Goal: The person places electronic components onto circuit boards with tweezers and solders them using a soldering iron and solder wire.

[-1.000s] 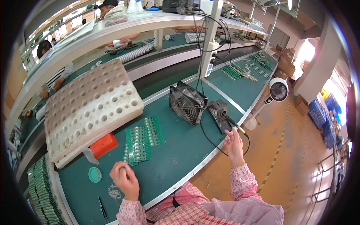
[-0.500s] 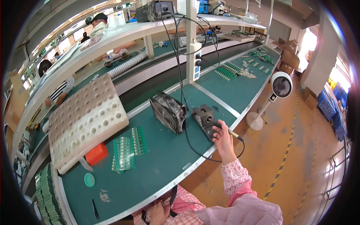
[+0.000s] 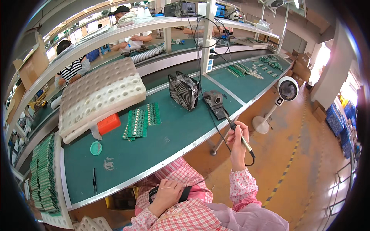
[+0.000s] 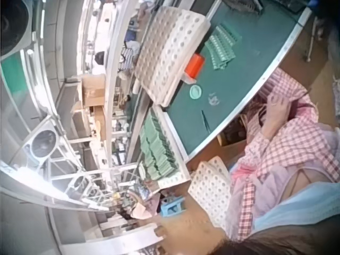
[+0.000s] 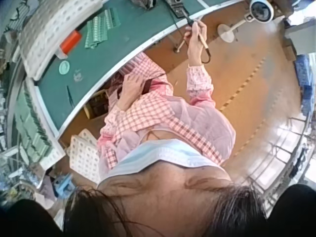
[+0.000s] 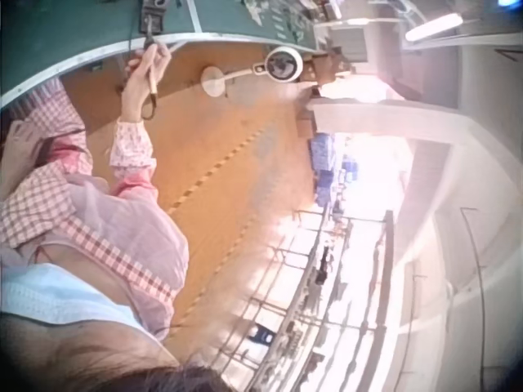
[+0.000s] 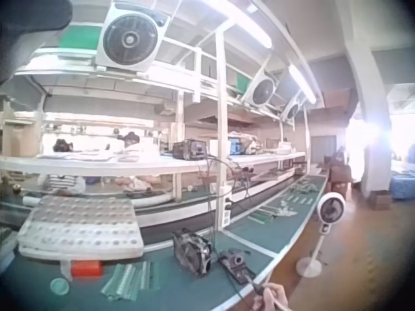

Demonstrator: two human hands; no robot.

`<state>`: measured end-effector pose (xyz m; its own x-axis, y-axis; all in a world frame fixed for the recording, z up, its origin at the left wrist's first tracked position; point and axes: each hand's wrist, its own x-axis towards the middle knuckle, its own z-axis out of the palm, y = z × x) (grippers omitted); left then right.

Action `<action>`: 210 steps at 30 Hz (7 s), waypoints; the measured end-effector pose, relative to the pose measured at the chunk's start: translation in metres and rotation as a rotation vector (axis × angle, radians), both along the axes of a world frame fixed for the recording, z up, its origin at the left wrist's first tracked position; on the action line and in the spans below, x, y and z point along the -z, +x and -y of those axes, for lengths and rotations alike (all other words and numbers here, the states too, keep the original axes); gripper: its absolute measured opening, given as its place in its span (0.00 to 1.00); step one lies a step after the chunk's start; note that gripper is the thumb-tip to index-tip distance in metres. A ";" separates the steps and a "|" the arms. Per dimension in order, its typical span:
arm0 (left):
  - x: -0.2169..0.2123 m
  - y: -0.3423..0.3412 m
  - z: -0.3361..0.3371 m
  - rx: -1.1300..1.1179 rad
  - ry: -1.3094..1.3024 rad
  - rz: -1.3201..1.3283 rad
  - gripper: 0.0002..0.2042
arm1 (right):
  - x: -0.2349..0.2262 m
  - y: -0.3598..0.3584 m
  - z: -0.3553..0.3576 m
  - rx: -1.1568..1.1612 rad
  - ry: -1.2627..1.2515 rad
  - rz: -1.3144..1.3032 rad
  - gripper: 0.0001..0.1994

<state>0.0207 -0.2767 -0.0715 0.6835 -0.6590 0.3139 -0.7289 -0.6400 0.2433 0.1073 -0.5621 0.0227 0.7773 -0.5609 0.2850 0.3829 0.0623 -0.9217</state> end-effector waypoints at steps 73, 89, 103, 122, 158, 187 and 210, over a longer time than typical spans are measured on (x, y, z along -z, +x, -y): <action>-0.059 0.094 -0.082 -0.628 -0.458 0.111 0.06 | -0.003 0.015 -0.041 0.404 -1.053 -0.053 0.21; -0.057 0.085 -0.080 -0.618 -0.526 0.072 0.06 | 0.023 0.093 -0.017 0.470 -0.945 -0.120 0.26; -0.062 0.086 -0.083 -0.584 -0.518 0.070 0.06 | 0.017 0.068 -0.068 -0.007 -0.977 0.208 0.11; -0.074 -0.007 -0.170 -1.079 -0.327 0.156 0.05 | 0.021 0.044 -0.165 -0.277 -1.024 -0.193 0.29; -0.077 -0.032 -0.212 -1.280 -0.440 -0.142 0.08 | 0.040 0.006 -0.227 -0.680 -1.114 0.179 0.37; -0.102 -0.020 -0.181 -0.591 -0.276 -0.166 0.12 | 0.005 0.007 -0.267 -1.127 -0.645 0.112 0.06; -0.076 0.011 -0.196 -1.034 -0.695 -0.202 0.06 | 0.025 0.033 -0.216 -0.931 -1.206 0.147 0.30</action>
<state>0.0314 -0.0809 0.0042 0.8559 0.4730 0.2090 0.1242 -0.5804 0.8048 0.1404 -0.3457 -0.0020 0.6361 0.7100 0.3021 0.7225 -0.4106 -0.5562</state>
